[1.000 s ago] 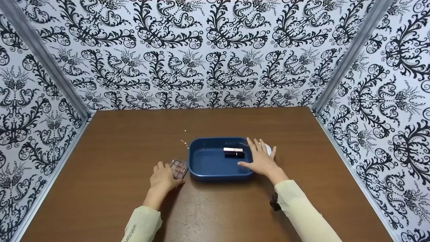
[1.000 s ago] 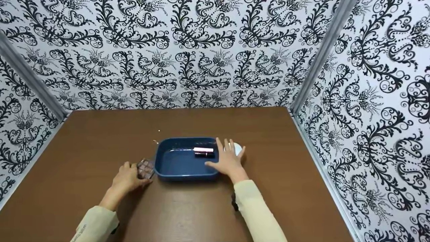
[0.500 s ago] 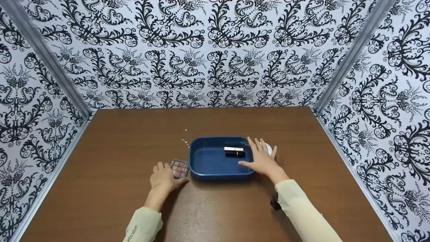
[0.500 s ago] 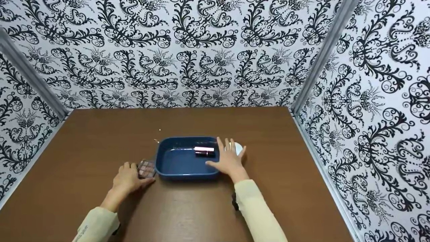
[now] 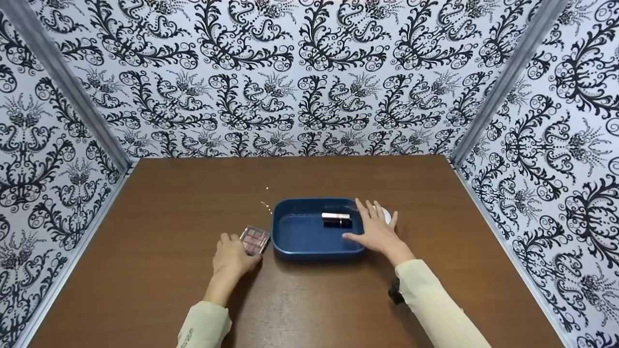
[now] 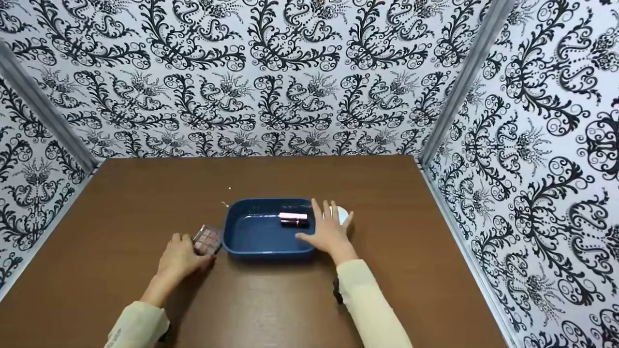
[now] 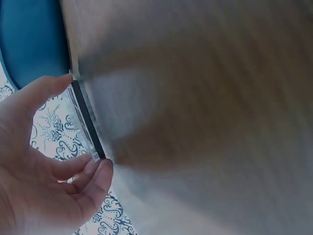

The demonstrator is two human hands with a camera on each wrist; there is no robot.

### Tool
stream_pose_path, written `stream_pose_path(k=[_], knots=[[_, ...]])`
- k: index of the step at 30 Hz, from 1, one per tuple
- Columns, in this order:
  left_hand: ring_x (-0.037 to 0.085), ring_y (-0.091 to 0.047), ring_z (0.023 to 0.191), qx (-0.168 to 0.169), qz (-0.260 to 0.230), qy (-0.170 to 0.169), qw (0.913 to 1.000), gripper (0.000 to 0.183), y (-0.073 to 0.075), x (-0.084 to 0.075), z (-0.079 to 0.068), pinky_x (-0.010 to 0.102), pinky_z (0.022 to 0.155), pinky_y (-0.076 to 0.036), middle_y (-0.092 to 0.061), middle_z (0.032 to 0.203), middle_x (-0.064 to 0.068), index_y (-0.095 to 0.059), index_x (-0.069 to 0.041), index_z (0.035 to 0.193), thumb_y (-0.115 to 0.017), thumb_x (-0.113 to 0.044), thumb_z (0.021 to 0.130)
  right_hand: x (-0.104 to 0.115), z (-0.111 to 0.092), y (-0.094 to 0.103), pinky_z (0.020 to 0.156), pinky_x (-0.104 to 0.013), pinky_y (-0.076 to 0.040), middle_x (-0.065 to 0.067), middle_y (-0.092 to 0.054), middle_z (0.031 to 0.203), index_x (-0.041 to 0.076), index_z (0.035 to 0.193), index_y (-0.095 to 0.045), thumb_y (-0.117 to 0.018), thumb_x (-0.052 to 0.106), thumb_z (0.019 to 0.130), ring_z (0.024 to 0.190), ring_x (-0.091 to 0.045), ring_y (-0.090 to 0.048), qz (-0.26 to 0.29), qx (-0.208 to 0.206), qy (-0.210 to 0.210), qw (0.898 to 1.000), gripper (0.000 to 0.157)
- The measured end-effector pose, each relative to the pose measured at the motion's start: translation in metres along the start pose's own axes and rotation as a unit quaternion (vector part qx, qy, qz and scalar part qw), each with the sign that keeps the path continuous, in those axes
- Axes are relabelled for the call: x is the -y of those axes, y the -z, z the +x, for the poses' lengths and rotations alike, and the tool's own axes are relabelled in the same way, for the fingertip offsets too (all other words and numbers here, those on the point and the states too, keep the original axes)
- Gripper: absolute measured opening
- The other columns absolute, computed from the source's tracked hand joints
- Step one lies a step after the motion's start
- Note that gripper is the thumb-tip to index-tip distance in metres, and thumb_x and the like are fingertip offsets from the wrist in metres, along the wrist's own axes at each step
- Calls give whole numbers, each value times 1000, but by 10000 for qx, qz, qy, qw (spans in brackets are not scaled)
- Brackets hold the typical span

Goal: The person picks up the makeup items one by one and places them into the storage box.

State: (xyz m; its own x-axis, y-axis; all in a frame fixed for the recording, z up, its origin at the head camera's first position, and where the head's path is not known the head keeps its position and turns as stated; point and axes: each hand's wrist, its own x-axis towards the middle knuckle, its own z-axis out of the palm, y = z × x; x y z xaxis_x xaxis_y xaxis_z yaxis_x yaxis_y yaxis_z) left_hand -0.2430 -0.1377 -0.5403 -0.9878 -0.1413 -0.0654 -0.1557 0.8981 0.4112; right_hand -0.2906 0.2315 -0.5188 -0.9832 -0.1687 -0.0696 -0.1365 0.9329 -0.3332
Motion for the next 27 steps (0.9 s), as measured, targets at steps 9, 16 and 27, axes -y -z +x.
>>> stream_pose_path(k=[9, 16, 27], knots=[[40, -49, 115, -464, -453, -318, 9974, 76, 18, -3, 8, 56, 89, -51, -44, 124, 25, -50, 12, 130, -81, -31, 76, -1, 1, -1, 111, -79, 5, -19, -20, 166, 20, 162, -12, -68, 65, 82, 155, -42, -7, -57, -88, 41, 9999, 107], [39, -47, 118, -729, -652, -528, 9938, 80, 31, -10, 10, 54, 91, -50, -42, 127, 24, -46, 9, 138, -80, -28, 75, -2, 3, -4, 111, -79, 4, -20, -20, 165, 21, 162, -11, -68, 65, 82, 154, -43, -9, -76, -126, 66, 9999, 108], [36, -47, 121, -955, -847, -1049, 9863, 77, 38, -34, 11, 51, 93, -51, -44, 129, 20, -50, 4, 138, -79, -22, 72, -3, 4, -5, 111, -79, 5, -19, -19, 166, 21, 162, -11, -67, 68, 81, 155, -42, -7, -75, -99, 42, 9999, 109]])
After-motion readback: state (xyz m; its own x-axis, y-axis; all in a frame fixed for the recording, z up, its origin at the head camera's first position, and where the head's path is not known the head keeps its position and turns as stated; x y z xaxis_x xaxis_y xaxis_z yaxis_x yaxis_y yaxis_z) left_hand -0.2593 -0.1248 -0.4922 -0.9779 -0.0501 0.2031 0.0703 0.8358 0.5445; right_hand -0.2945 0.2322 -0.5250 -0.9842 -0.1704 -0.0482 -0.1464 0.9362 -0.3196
